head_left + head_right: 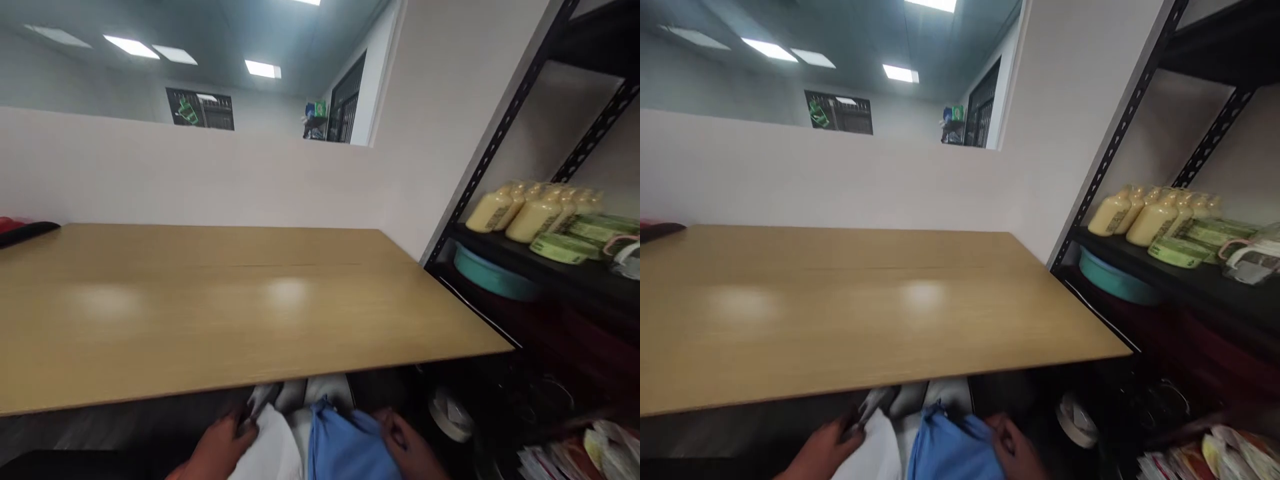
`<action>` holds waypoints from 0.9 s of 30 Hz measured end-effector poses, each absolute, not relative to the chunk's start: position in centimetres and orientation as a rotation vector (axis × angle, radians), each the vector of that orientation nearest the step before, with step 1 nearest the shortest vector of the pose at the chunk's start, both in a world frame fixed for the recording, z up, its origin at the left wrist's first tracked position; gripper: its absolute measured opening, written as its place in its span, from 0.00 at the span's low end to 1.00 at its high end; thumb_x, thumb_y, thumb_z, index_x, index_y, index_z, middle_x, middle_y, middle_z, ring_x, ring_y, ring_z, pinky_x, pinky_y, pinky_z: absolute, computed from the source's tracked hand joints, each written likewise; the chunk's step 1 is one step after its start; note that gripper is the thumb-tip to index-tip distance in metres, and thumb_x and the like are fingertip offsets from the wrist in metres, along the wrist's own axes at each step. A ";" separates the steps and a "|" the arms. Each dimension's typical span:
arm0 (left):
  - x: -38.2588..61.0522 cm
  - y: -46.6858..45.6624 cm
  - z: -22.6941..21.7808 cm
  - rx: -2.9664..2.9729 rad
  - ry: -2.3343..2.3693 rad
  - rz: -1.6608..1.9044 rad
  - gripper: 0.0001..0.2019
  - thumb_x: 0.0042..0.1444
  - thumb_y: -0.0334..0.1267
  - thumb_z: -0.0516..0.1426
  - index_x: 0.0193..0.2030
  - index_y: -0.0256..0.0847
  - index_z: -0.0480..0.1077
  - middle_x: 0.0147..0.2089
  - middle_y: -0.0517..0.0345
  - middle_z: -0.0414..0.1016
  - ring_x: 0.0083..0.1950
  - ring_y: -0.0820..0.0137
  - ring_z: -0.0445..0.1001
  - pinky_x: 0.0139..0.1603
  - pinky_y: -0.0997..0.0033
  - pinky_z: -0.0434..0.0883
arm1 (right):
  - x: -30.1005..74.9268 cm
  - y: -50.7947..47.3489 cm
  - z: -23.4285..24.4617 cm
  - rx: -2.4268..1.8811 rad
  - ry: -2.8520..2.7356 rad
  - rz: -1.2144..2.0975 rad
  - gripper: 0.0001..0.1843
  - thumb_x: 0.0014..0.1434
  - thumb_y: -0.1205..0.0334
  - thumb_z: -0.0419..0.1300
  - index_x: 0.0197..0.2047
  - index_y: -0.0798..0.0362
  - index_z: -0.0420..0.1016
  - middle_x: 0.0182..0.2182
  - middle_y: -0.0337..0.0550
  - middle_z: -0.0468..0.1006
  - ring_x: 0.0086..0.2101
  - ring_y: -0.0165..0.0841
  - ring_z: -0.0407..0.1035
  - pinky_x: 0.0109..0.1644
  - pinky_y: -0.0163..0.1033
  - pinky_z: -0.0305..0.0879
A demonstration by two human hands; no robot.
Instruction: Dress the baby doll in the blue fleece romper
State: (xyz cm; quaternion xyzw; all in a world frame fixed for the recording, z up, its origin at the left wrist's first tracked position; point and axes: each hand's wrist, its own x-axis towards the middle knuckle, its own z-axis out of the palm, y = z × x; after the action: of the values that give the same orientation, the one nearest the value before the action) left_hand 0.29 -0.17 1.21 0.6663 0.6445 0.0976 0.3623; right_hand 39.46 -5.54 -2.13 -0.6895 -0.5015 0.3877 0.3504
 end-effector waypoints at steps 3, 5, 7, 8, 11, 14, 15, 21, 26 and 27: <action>0.7 -0.1 2.4 1.732 1.634 0.200 0.22 0.64 0.41 0.50 0.58 0.33 0.75 0.60 0.37 0.82 0.60 0.53 0.81 0.61 0.61 0.72 | 40.5 -5.3 -2.4 -1.827 -1.277 0.893 0.24 0.55 0.34 0.60 0.28 0.47 0.71 0.24 0.40 0.80 0.31 0.43 0.78 0.36 0.41 0.73; 0.9 0.0 2.6 1.732 1.633 0.193 0.20 0.64 0.41 0.50 0.55 0.34 0.75 0.58 0.37 0.83 0.58 0.52 0.82 0.60 0.60 0.72 | 40.9 -5.1 -2.4 -1.860 -1.284 0.819 0.23 0.57 0.35 0.57 0.29 0.47 0.68 0.23 0.38 0.79 0.29 0.40 0.77 0.35 0.38 0.71; 0.9 0.1 2.5 1.723 1.639 0.199 0.19 0.64 0.42 0.49 0.54 0.35 0.75 0.57 0.38 0.83 0.57 0.52 0.81 0.59 0.60 0.71 | 41.2 -4.7 -2.5 -1.879 -1.304 0.750 0.20 0.59 0.38 0.56 0.30 0.46 0.67 0.22 0.38 0.79 0.28 0.40 0.77 0.35 0.38 0.69; 0.9 0.2 2.4 1.715 1.647 0.205 0.20 0.64 0.42 0.49 0.54 0.36 0.74 0.58 0.38 0.83 0.58 0.52 0.81 0.59 0.60 0.71 | 41.3 -4.4 -2.6 -1.879 -1.316 0.723 0.19 0.59 0.39 0.56 0.30 0.46 0.67 0.23 0.38 0.80 0.29 0.40 0.78 0.36 0.38 0.69; 0.7 0.4 2.1 1.706 1.674 0.207 0.21 0.64 0.44 0.50 0.56 0.35 0.74 0.59 0.37 0.83 0.60 0.51 0.81 0.59 0.60 0.71 | 41.7 -3.1 -2.7 -1.840 -1.326 0.701 0.16 0.58 0.42 0.56 0.31 0.46 0.67 0.29 0.42 0.84 0.36 0.44 0.81 0.41 0.40 0.72; 0.5 0.6 2.3 1.744 1.667 0.164 0.24 0.64 0.46 0.49 0.58 0.34 0.74 0.60 0.35 0.82 0.61 0.48 0.80 0.60 0.57 0.71 | 42.3 -1.7 -2.5 -1.880 -1.308 0.645 0.15 0.56 0.42 0.56 0.31 0.45 0.66 0.28 0.43 0.82 0.37 0.46 0.81 0.43 0.42 0.71; 0.5 0.7 2.4 1.756 1.660 0.138 0.25 0.64 0.47 0.49 0.59 0.33 0.73 0.61 0.34 0.81 0.62 0.47 0.80 0.60 0.56 0.71 | 42.5 -1.2 -2.4 -1.916 -1.301 0.605 0.15 0.56 0.42 0.55 0.31 0.45 0.66 0.27 0.43 0.81 0.36 0.46 0.81 0.42 0.43 0.70; 0.4 1.2 2.5 1.783 1.642 0.064 0.24 0.64 0.47 0.49 0.58 0.35 0.74 0.61 0.34 0.82 0.63 0.45 0.80 0.60 0.54 0.71 | 44.5 -0.2 -1.3 -2.069 -1.319 0.414 0.14 0.57 0.44 0.54 0.32 0.45 0.67 0.28 0.45 0.82 0.34 0.47 0.78 0.38 0.43 0.64; -0.6 1.3 2.0 1.696 1.676 0.096 0.29 0.66 0.52 0.48 0.61 0.32 0.73 0.62 0.32 0.80 0.64 0.46 0.79 0.63 0.54 0.71 | 50.8 -1.5 -0.3 -2.266 -1.144 0.223 0.13 0.57 0.45 0.53 0.33 0.45 0.67 0.31 0.48 0.81 0.31 0.45 0.73 0.36 0.44 0.59; -0.8 1.3 2.0 1.674 1.673 0.109 0.29 0.67 0.54 0.48 0.61 0.32 0.73 0.62 0.32 0.81 0.64 0.45 0.79 0.63 0.53 0.71 | 52.3 -2.0 -0.1 -2.289 -1.064 0.199 0.14 0.57 0.44 0.54 0.34 0.45 0.68 0.31 0.49 0.81 0.31 0.45 0.72 0.36 0.44 0.60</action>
State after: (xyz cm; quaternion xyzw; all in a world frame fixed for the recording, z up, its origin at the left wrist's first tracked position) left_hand -0.80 1.29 2.01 0.6545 0.6542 0.0425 0.3766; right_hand 52.30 -1.96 -0.13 -0.8623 -0.4010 0.0749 0.3002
